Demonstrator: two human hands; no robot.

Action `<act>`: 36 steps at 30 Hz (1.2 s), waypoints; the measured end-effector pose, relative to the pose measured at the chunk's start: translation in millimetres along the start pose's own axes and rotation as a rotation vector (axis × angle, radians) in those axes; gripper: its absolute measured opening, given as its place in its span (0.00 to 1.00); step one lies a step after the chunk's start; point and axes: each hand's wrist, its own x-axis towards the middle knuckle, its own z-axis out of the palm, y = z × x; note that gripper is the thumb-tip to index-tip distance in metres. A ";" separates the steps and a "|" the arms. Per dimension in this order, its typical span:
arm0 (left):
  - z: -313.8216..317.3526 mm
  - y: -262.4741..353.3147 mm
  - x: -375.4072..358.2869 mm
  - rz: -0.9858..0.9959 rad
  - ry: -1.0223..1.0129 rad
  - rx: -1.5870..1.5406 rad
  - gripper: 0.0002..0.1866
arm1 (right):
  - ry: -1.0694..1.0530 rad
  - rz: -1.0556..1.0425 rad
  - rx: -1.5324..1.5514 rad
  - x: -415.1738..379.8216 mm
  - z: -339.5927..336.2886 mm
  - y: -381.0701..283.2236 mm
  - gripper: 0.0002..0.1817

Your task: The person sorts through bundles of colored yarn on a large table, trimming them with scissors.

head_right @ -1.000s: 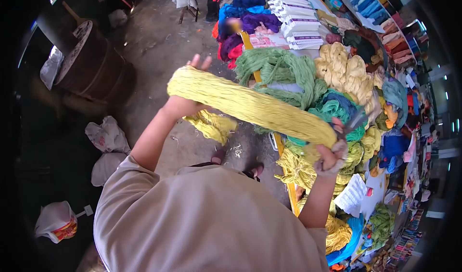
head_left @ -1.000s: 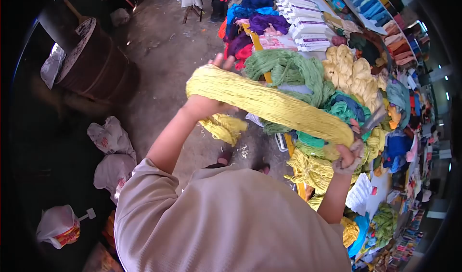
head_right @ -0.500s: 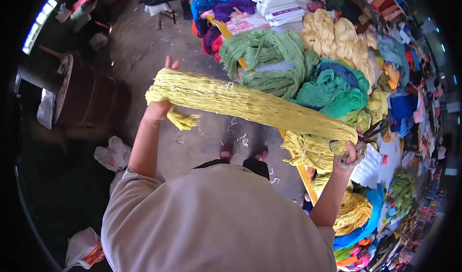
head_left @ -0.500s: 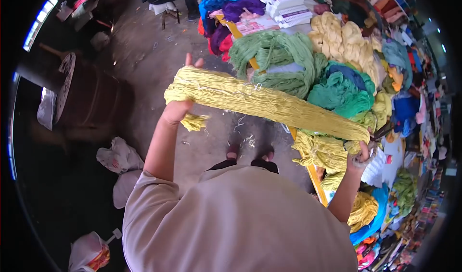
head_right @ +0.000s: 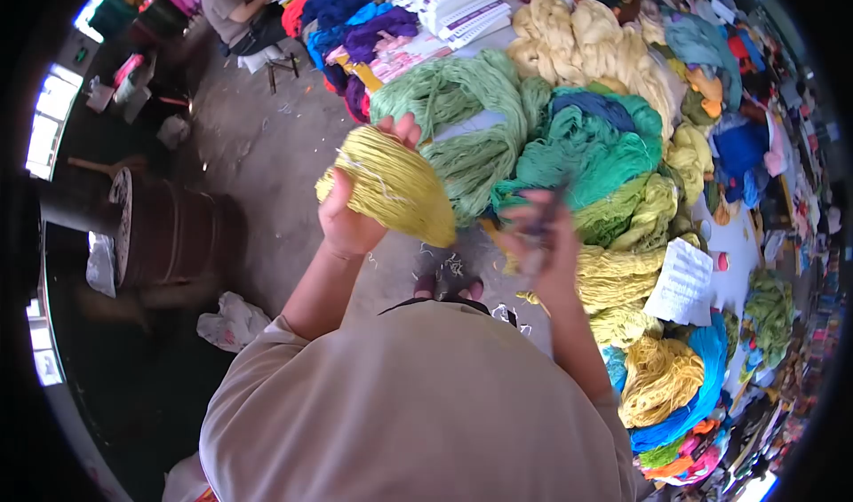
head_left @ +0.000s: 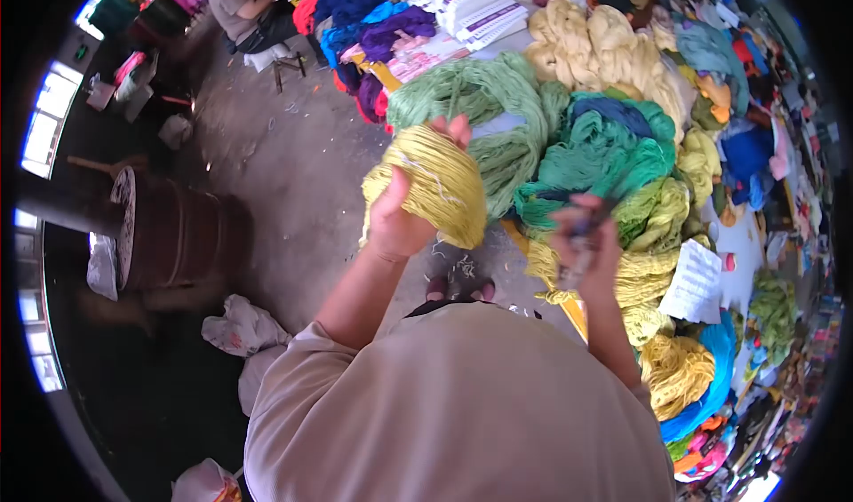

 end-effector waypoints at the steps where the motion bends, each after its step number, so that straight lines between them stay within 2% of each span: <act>1: 3.9 -11.6 -0.7 -0.031 0.001 0.002 0.43 | -0.062 -0.168 -0.234 10.5 25.0 1.4 0.30; 2: 8.1 -20.1 -2.1 -0.065 0.009 -0.013 0.43 | -0.136 -0.231 -0.303 22.0 47.7 -14.3 0.33; 3: 12.2 -24.8 -3.3 -0.078 0.008 -0.012 0.43 | -0.164 -0.124 -0.274 28.7 65.3 -20.8 0.31; 4: 16.1 -27.3 -4.8 -0.089 0.056 -0.005 0.43 | -0.196 -0.234 -0.374 36.1 73.0 -11.8 0.31; 6: 18.6 -27.5 -5.9 -0.086 0.095 0.025 0.42 | -0.157 -0.260 -0.476 40.9 80.4 -13.1 0.30; 9: 12.3 -24.2 -7.4 -0.106 0.155 -0.005 0.40 | -0.069 -0.016 -0.130 34.0 74.5 -4.4 0.27; 10: 7.1 -24.2 -11.5 -0.112 0.161 -0.006 0.40 | -0.028 -0.020 -0.082 32.5 71.9 1.8 0.28; 11: -3.2 -22.7 -16.8 -0.142 0.184 0.021 0.37 | -0.043 0.100 0.009 29.9 66.9 -0.4 0.29; 12: -13.1 -25.7 -19.9 -0.181 0.195 0.035 0.34 | -0.043 0.216 0.088 25.6 56.5 -4.7 0.29; 14: -18.2 -22.9 -29.6 -0.217 0.309 -0.001 0.22 | -0.010 0.255 0.151 9.9 36.5 5.7 0.31; 15: -37.1 -19.9 -33.4 -0.209 0.246 0.022 0.19 | -0.015 0.267 0.170 0.1 22.4 12.1 0.32; 16: -35.7 -12.2 -34.9 -0.217 0.292 0.106 0.16 | 0.014 0.294 0.086 -10.1 3.2 15.7 0.32; 17: -42.8 -3.6 -38.1 -0.217 0.306 0.146 0.16 | 0.075 0.267 -0.020 -18.8 -16.7 14.6 0.28; 18: -53.2 5.9 -42.7 -0.196 0.337 0.139 0.14 | 0.291 0.435 0.297 -30.2 -47.1 31.4 0.22; 19: -65.9 15.8 -47.0 -0.175 0.365 0.070 0.12 | 0.389 0.438 0.255 -33.6 -73.9 28.2 0.21; 20: -71.8 25.1 -49.3 -0.154 0.385 0.012 0.11 | 0.459 0.306 0.095 -41.4 -104.3 38.3 0.19; 21: -78.8 34.0 -52.6 -0.157 0.401 -0.030 0.11 | 0.551 0.356 0.085 -46.0 -155.8 51.8 0.17; 22: -85.3 41.5 -55.8 -0.160 0.417 -0.069 0.11 | 0.646 0.304 -0.167 -44.3 -191.5 59.5 0.16; 23: -90.0 46.9 -57.5 -0.158 0.432 -0.062 0.11 | 0.625 0.334 -0.451 -44.7 -231.3 62.3 0.17; 24: -91.2 51.0 -57.8 -0.159 0.435 -0.056 0.11 | 0.603 0.462 -0.867 -43.2 -262.5 62.8 0.23; 25: -91.6 54.1 -57.3 -0.195 0.443 -0.043 0.11 | 0.501 0.479 -1.105 -44.4 -301.2 70.3 0.25; 26: -90.4 55.3 -55.3 -0.228 0.447 -0.029 0.11 | 0.390 0.487 -1.341 -36.2 -309.9 67.4 0.27; 27: -88.2 54.1 -53.1 -0.222 0.444 -0.022 0.11 | 0.265 0.703 -1.705 -32.7 -314.6 66.2 0.31; 29: -79.7 46.4 -49.3 -0.406 0.575 0.103 0.12 | -0.010 1.085 -1.800 -6.9 -310.8 45.5 0.40; 30: -72.5 40.7 -45.8 -0.485 0.578 0.239 0.12 | 0.019 1.150 -1.662 8.8 -301.0 38.2 0.41; 32: -53.2 26.0 -36.6 -0.739 0.666 0.277 0.12 | 0.021 0.671 -1.485 26.2 -229.5 19.5 0.33; 33: -43.9 18.9 -31.3 -0.863 0.699 0.316 0.11 | -0.116 0.424 -1.255 31.3 -193.6 32.8 0.39; 34: -42.7 12.5 -28.6 -0.987 0.546 0.203 0.11 | -0.323 0.333 -0.876 42.7 -148.0 35.7 0.45; 35: -36.2 3.4 -23.1 -1.136 0.562 0.119 0.11 | -0.513 0.210 -0.606 50.4 -100.0 45.8 0.53; 36: -23.8 1.3 -13.1 -1.272 0.432 0.110 0.13 | -0.684 0.022 -0.652 60.5 -50.0 49.7 0.58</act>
